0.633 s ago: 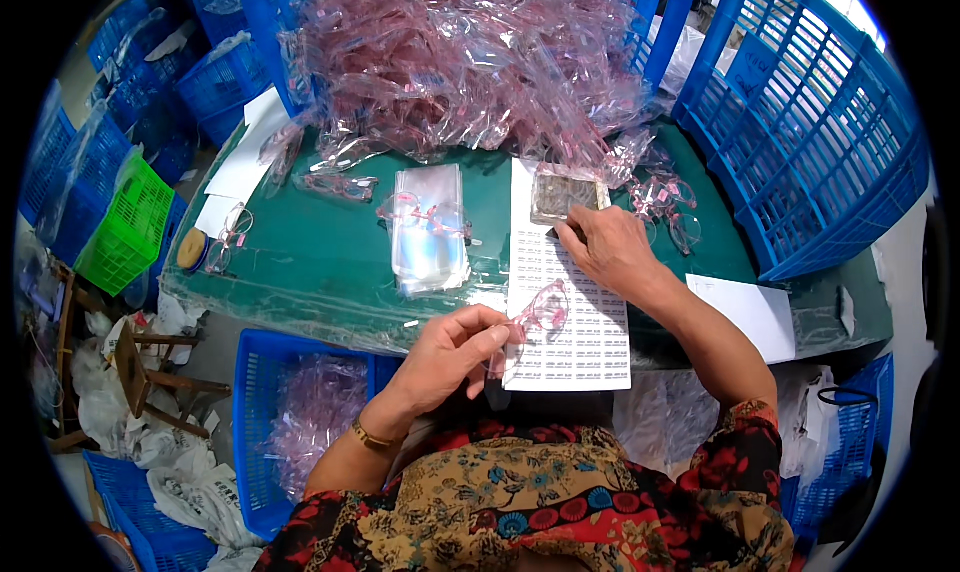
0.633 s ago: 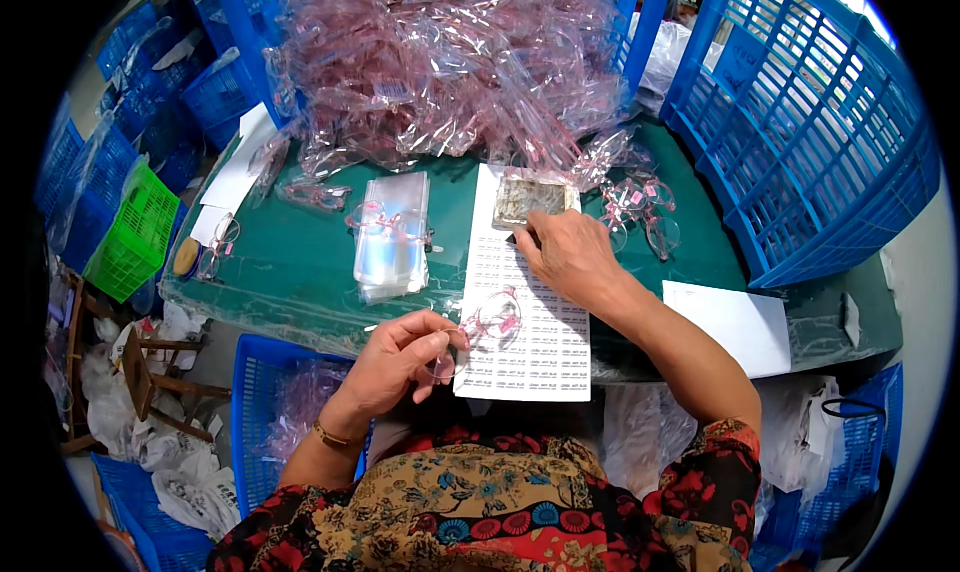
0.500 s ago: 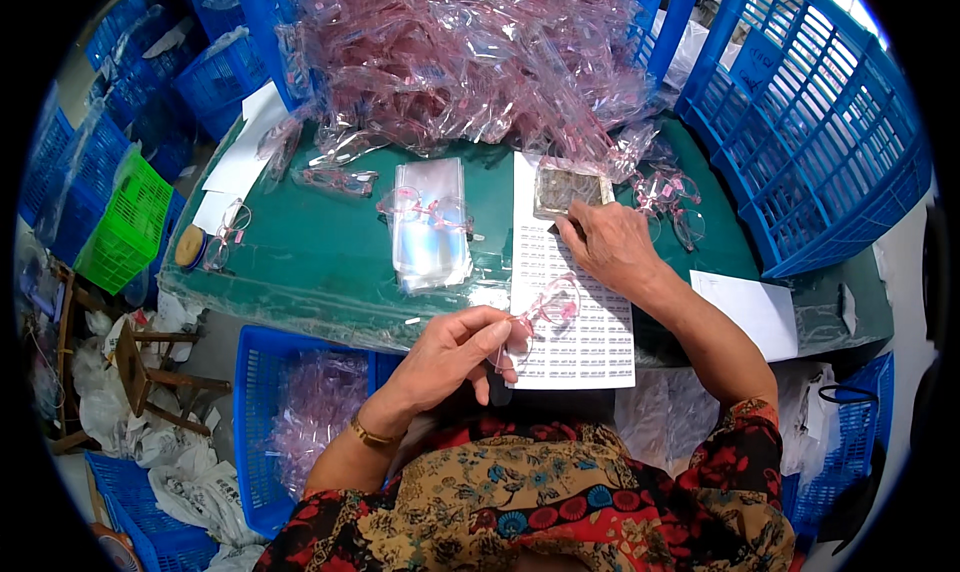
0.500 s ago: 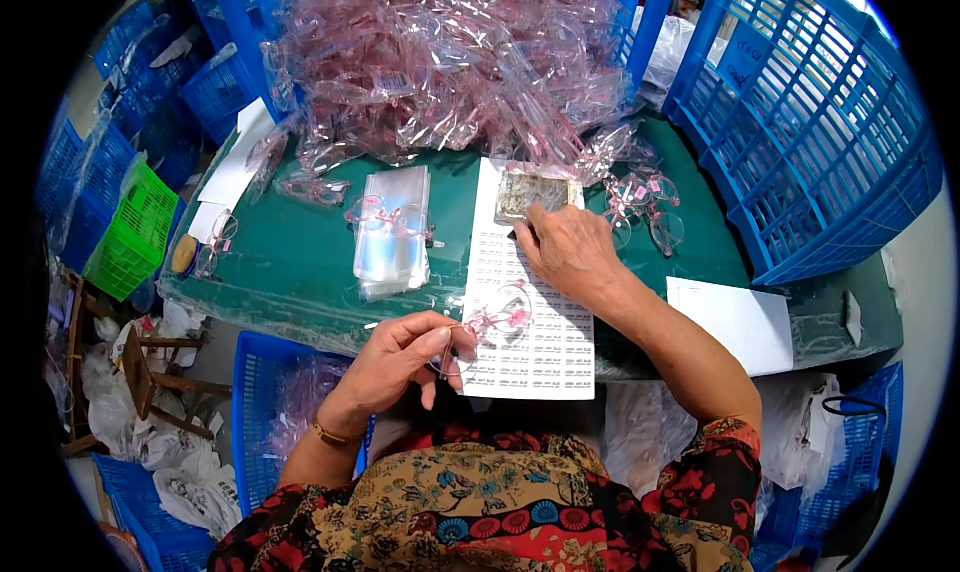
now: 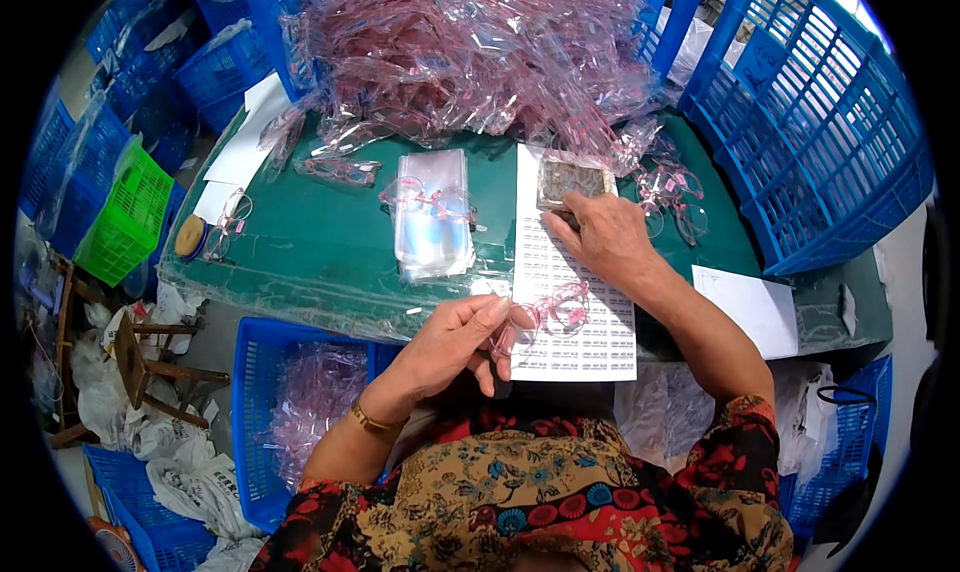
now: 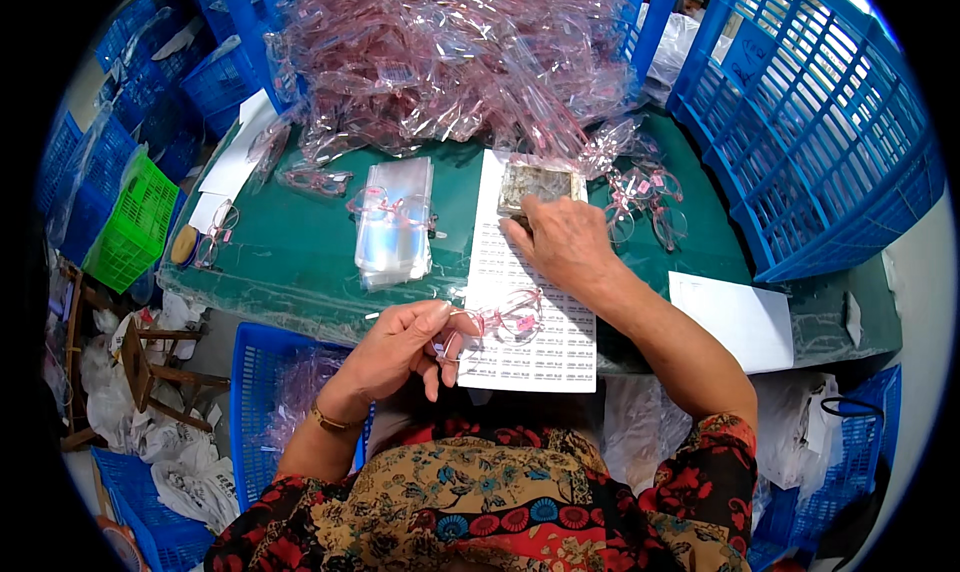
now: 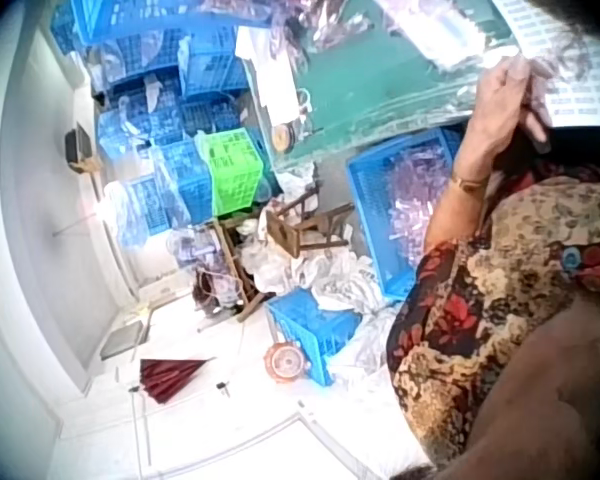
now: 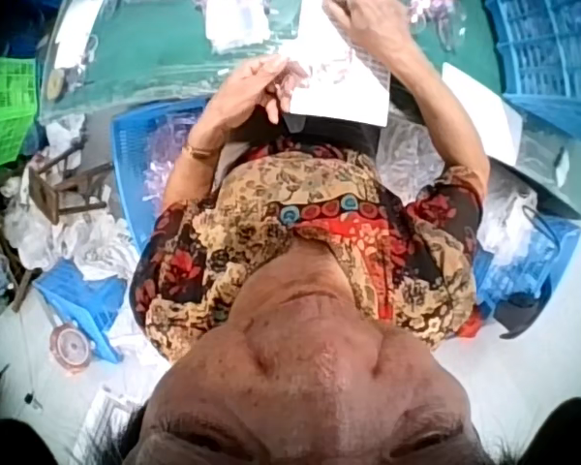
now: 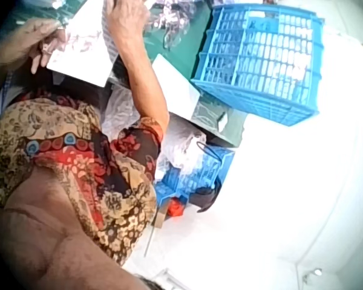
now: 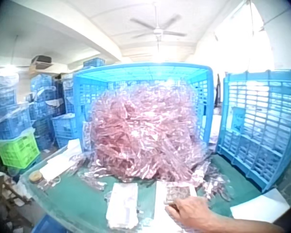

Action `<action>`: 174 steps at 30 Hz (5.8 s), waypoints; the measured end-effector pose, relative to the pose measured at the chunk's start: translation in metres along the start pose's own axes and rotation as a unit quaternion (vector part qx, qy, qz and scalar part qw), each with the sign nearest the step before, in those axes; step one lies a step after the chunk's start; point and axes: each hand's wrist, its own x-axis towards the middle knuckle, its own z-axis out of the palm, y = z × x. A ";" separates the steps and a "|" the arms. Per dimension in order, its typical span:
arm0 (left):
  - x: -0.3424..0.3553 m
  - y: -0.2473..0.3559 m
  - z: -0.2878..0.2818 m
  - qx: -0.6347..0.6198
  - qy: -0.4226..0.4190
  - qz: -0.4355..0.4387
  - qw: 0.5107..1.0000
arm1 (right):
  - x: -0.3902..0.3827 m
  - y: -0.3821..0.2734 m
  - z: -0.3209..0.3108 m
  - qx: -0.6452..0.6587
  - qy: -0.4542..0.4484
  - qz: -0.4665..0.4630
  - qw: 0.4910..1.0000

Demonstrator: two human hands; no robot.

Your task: The person repeatedly picks up pink-framed eyeglasses from a table, places them into small clear plastic bags, and sets the sealed bags aside. The workspace includes blue crates filled with packaged eyeglasses and a printed sheet on the table.

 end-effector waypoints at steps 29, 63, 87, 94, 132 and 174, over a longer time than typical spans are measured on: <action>0.005 -0.008 -0.008 -0.032 -0.016 0.018 0.999 | -0.041 -0.048 -0.061 0.275 -0.234 -0.017 0.932; 0.004 -0.006 -0.006 -0.040 -0.001 0.008 0.999 | -0.044 -0.051 -0.061 0.235 -0.221 -0.027 0.946; 0.001 0.007 -0.016 -0.181 -0.035 -0.024 0.983 | -0.049 -0.006 -0.045 0.581 -0.220 0.167 0.766; 0.003 0.005 -0.013 -0.150 -0.009 -0.015 0.988 | -0.052 -0.021 -0.044 0.247 0.023 0.036 0.968; 0.001 -0.007 -0.014 -0.120 -0.012 0.015 0.993 | -0.060 -0.067 -0.050 0.317 -0.075 -0.008 0.945; -0.001 -0.005 -0.027 -0.220 -0.076 0.033 0.972 | -0.055 -0.015 -0.048 0.597 -0.211 0.155 0.758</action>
